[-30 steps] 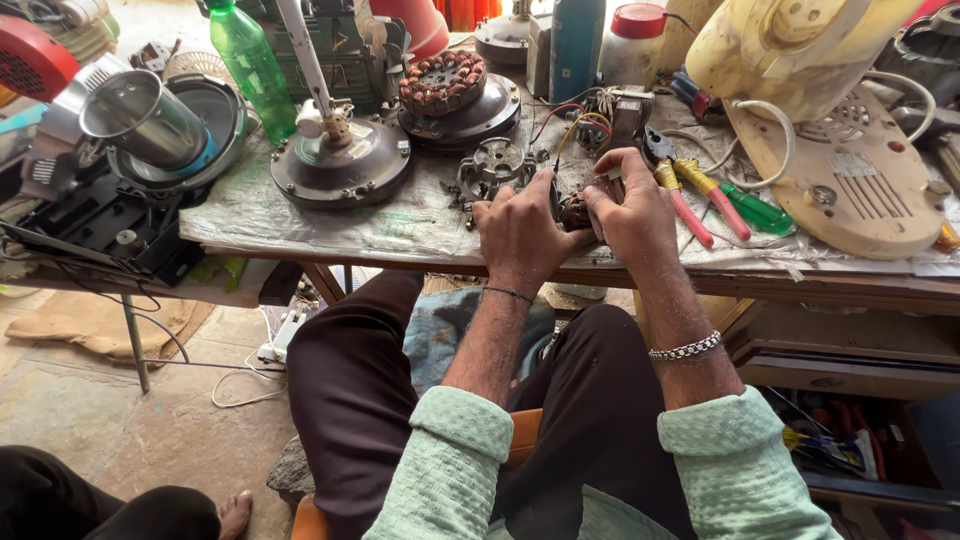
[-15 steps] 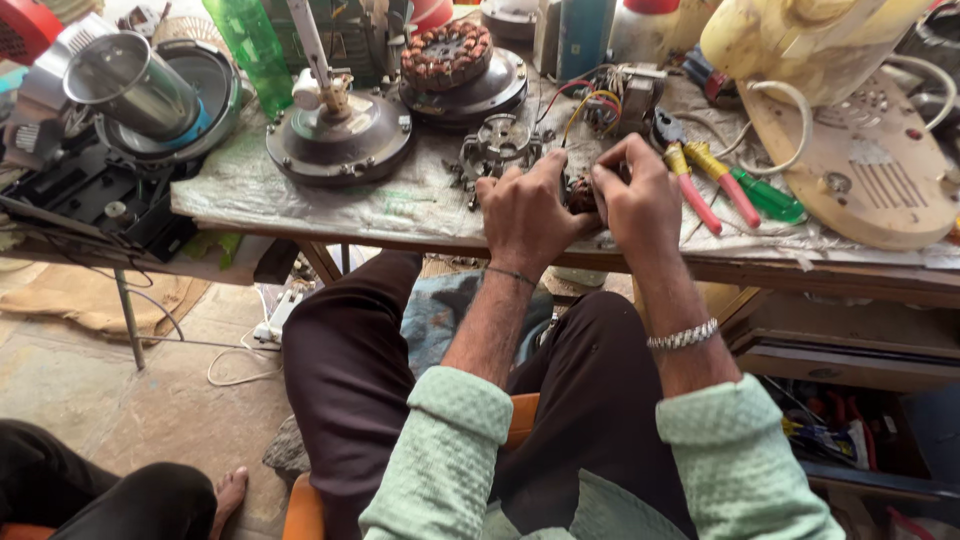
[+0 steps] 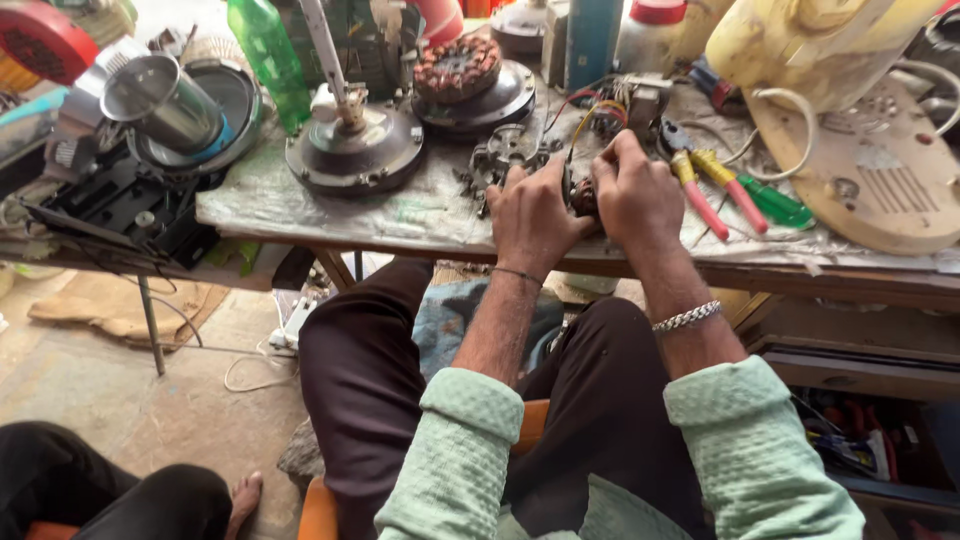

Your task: The person disassembles a small electrical motor on a workbench, removes the rotor, and uses a screwdriver to scrape and clean the commutator. They repeatedly rotate and scrape the commutator surface, then reassemble the motor components.

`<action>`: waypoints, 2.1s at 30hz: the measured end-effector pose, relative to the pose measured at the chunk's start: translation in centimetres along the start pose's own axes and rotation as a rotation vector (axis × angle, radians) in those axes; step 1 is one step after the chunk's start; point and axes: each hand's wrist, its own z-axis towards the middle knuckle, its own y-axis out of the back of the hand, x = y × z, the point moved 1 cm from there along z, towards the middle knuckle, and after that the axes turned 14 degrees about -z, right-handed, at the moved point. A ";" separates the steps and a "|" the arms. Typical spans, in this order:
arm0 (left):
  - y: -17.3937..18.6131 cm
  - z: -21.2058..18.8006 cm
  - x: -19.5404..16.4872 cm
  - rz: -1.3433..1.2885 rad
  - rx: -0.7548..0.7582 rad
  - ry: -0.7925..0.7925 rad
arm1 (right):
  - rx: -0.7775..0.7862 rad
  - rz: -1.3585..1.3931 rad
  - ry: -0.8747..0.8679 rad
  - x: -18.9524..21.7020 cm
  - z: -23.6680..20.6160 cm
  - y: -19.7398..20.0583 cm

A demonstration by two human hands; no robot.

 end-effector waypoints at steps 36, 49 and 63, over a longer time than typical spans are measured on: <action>-0.7 0.0 0.4 0.009 0.056 0.022 | -0.064 0.140 0.091 -1.4 0.3 -0.4; 0.2 0.0 -0.1 -0.010 0.066 0.035 | 0.088 0.208 -0.096 -1.1 0.2 0.7; 0.5 -0.2 -0.2 -0.031 0.098 0.060 | 0.105 0.247 -0.106 -2.6 0.6 0.0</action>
